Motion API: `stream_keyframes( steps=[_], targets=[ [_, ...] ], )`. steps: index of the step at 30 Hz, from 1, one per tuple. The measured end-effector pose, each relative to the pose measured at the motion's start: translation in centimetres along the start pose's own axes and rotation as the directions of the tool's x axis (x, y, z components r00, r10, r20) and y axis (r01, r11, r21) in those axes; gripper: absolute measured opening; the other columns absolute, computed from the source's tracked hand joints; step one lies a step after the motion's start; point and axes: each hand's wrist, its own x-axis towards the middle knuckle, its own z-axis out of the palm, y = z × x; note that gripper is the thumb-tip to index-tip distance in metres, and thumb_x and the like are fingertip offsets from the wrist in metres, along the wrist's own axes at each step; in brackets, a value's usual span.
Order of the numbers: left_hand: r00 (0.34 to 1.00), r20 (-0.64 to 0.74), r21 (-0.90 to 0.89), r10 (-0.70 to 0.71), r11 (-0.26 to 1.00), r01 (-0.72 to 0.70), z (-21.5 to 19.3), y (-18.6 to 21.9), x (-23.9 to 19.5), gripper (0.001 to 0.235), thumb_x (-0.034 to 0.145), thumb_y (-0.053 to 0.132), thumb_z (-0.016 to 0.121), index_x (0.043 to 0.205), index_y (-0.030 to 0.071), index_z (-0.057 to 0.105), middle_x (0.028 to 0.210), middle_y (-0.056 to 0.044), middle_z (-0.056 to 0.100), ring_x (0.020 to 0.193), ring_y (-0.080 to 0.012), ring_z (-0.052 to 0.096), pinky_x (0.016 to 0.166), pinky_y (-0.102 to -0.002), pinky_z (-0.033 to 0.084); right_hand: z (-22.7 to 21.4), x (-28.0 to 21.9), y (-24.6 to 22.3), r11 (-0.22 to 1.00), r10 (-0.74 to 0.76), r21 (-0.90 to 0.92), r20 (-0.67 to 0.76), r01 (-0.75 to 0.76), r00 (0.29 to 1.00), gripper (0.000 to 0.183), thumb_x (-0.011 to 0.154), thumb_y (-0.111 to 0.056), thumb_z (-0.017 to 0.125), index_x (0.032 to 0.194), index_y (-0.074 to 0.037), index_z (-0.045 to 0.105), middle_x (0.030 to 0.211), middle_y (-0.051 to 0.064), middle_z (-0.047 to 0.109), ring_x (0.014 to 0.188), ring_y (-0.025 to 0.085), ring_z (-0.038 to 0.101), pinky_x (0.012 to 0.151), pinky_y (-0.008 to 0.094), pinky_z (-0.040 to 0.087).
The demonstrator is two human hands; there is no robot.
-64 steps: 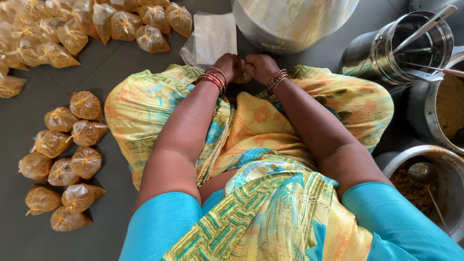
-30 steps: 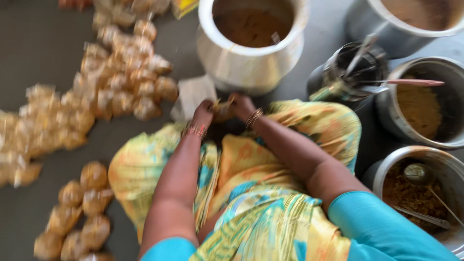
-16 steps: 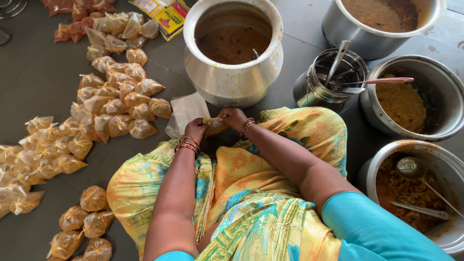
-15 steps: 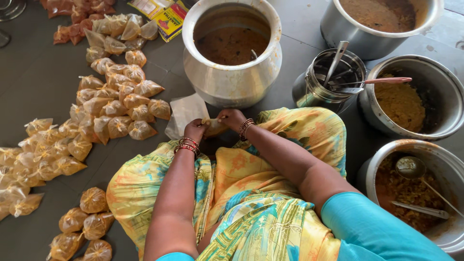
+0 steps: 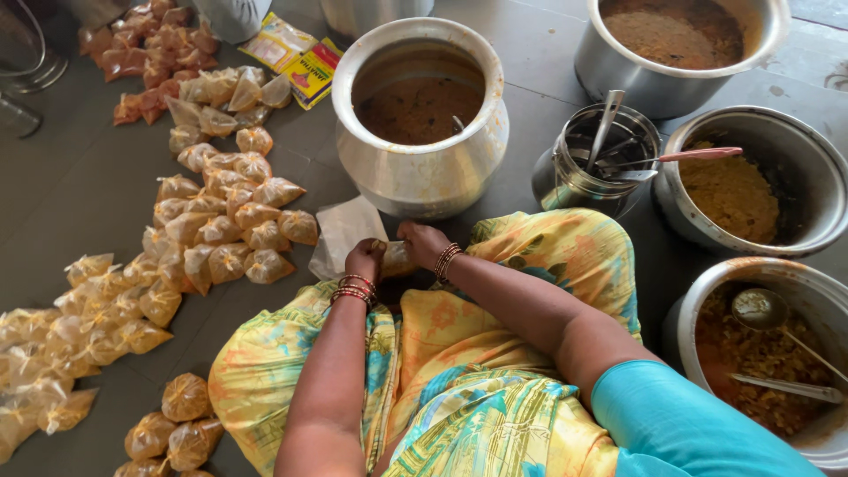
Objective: The person scoops a thick brown paste from a large metal pot into small plastic bags using a ladle. They then tie each bag and place it with a growing pile of finished packages on the floor.
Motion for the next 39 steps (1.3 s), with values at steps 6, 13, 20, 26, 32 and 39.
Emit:
stream_keyframes(
  steps=[6, 13, 20, 26, 32, 39],
  targets=[
    [0.975, 0.160, 0.123, 0.154, 0.977, -0.175, -0.2, -1.1, 0.8, 0.038, 0.075, 0.016, 0.086, 0.107, 0.002, 0.072, 0.083, -0.003, 0.075, 0.071, -0.0129, 0.069, 0.066, -0.031, 0.057, -0.4, -0.1, 0.4, 0.999, 0.047, 0.020, -0.053, -0.046, 0.997, 0.018, 0.086, -0.016, 0.067, 0.103, -0.011, 0.069, 0.098, 0.015, 0.074, 0.097, 0.036, 0.070, 0.083, 0.046, 0.056],
    [0.993, 0.098, -0.041, 0.073, 0.997, -0.069, -0.9, 0.2, -0.2, 0.017, 0.082, 0.011, 0.083, 0.091, 0.003, 0.070, 0.071, -0.006, 0.066, 0.054, -0.0146, 0.059, 0.049, -0.030, 0.046, -1.8, 0.0, 0.1, 0.992, 0.053, 0.113, -0.018, -0.051, 0.998, 0.018, 0.085, -0.019, 0.072, 0.100, -0.009, 0.070, 0.095, 0.014, 0.073, 0.092, 0.034, 0.071, 0.081, 0.044, 0.057],
    [0.994, 0.077, -0.153, 0.076, 0.986, -0.064, -1.1, 2.3, -1.7, 0.009, 0.082, 0.005, 0.077, 0.089, 0.006, 0.071, 0.070, -0.003, 0.069, 0.049, -0.0107, 0.058, 0.042, -0.028, 0.044, -2.2, -0.5, -0.2, 0.998, -0.055, -0.011, -0.030, 0.054, 0.998, 0.011, 0.090, -0.018, 0.066, 0.100, -0.012, 0.069, 0.097, 0.012, 0.074, 0.096, 0.035, 0.070, 0.082, 0.046, 0.055],
    [0.996, 0.051, -0.075, 0.067, 0.995, -0.063, -1.2, 2.3, -2.0, 0.017, 0.089, 0.016, 0.080, 0.088, 0.002, 0.069, 0.071, -0.007, 0.072, 0.052, -0.0118, 0.063, 0.046, -0.028, 0.047, -2.4, -0.8, -0.5, 0.992, -0.127, 0.025, 0.006, 0.126, 0.992, 0.014, 0.094, -0.021, 0.065, 0.104, -0.012, 0.067, 0.099, 0.014, 0.072, 0.097, 0.035, 0.070, 0.083, 0.046, 0.055],
    [0.966, 0.113, 0.180, 0.235, 0.951, -0.252, -1.0, 2.2, -2.0, 0.029, 0.075, 0.006, 0.081, 0.101, 0.005, 0.069, 0.083, -0.008, 0.073, 0.064, -0.0161, 0.066, 0.056, -0.032, 0.055, -1.8, -1.1, -0.3, 0.922, -0.297, -0.236, 0.077, 0.307, 0.952, 0.024, 0.077, -0.023, 0.070, 0.099, -0.013, 0.069, 0.092, 0.017, 0.071, 0.093, 0.036, 0.070, 0.082, 0.048, 0.056],
    [0.869, 0.267, 0.646, 0.416, 0.592, -0.482, -1.5, 4.8, -3.7, 0.024, 0.086, 0.032, 0.077, 0.094, 0.009, 0.078, 0.101, -0.018, 0.070, 0.091, -0.0382, 0.067, 0.081, -0.045, 0.054, -1.4, -0.5, 0.4, 0.948, -0.059, -0.296, 0.206, 0.119, 0.977, 0.017, 0.089, -0.027, 0.064, 0.092, -0.013, 0.070, 0.097, 0.013, 0.073, 0.093, 0.035, 0.071, 0.079, 0.049, 0.057]
  ],
)
